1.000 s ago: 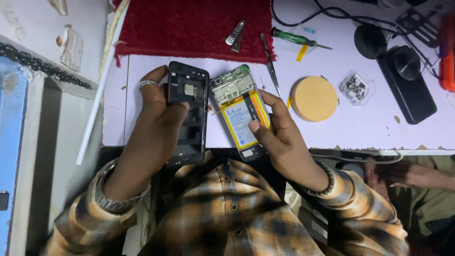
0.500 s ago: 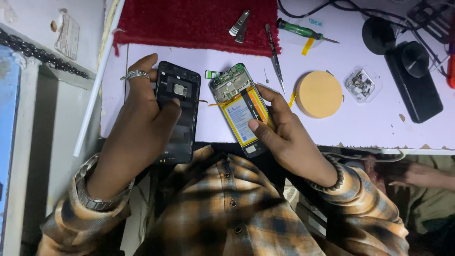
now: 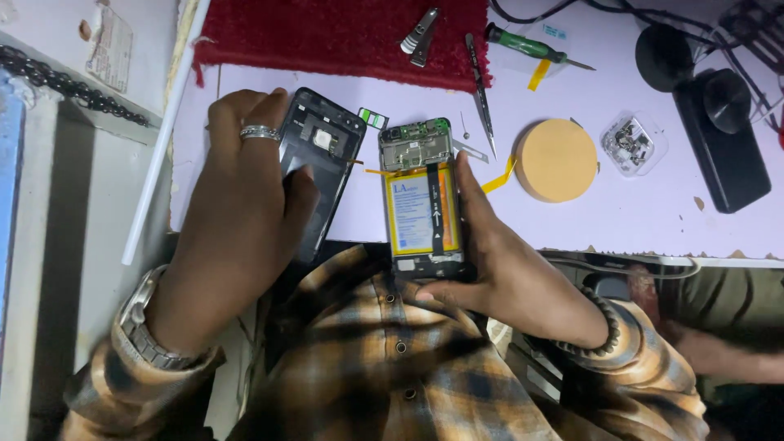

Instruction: Disassembling a mobile phone by prying off the back cover and removing internal screws

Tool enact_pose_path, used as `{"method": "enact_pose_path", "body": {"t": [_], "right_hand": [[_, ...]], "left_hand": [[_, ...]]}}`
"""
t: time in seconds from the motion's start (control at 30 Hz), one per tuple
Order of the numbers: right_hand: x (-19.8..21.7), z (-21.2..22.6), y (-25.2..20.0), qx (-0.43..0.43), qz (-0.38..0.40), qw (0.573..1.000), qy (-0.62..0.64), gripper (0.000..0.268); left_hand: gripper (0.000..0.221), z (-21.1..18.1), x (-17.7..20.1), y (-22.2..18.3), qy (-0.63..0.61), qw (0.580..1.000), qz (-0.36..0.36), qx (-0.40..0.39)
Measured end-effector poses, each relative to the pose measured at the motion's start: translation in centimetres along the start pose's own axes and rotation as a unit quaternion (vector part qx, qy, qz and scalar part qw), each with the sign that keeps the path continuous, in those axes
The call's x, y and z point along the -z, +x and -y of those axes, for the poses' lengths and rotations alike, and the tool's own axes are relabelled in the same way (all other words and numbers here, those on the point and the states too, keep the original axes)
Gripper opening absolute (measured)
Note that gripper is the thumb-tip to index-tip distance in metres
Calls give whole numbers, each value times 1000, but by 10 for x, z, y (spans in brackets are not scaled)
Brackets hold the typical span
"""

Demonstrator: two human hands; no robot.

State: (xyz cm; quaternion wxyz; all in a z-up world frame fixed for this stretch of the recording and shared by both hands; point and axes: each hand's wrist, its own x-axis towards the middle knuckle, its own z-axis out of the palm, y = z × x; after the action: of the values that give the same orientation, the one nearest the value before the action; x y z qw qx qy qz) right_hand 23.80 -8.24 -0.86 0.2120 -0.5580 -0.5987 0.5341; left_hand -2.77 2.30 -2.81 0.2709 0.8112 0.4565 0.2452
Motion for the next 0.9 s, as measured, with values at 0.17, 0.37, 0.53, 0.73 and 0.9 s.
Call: {"method": "enact_pose_path", "body": {"t": [0.17, 0.37, 0.53, 0.73, 0.9], "right_hand": [[-13, 2, 0, -20, -31, 999, 8, 129], [-37, -12, -7, -53, -123, 987, 85, 130], [-50, -19, -10, -57, -138, 982, 114, 130], [-70, -23, -11, -77, -151, 954, 248, 132], [-80, -41, -13, 2, -131, 955, 266, 129]], "left_hand": [[68, -9, -2, -4, 51, 997, -37, -41], [66, -10, -6, -2, 47, 998, -44, -28], [68, -10, -17, -2, 65, 996, -44, -40], [80, 0, -34, -14, 72, 995, -61, -40], [89, 1, -52, -30, 74, 987, -93, -112]]}}
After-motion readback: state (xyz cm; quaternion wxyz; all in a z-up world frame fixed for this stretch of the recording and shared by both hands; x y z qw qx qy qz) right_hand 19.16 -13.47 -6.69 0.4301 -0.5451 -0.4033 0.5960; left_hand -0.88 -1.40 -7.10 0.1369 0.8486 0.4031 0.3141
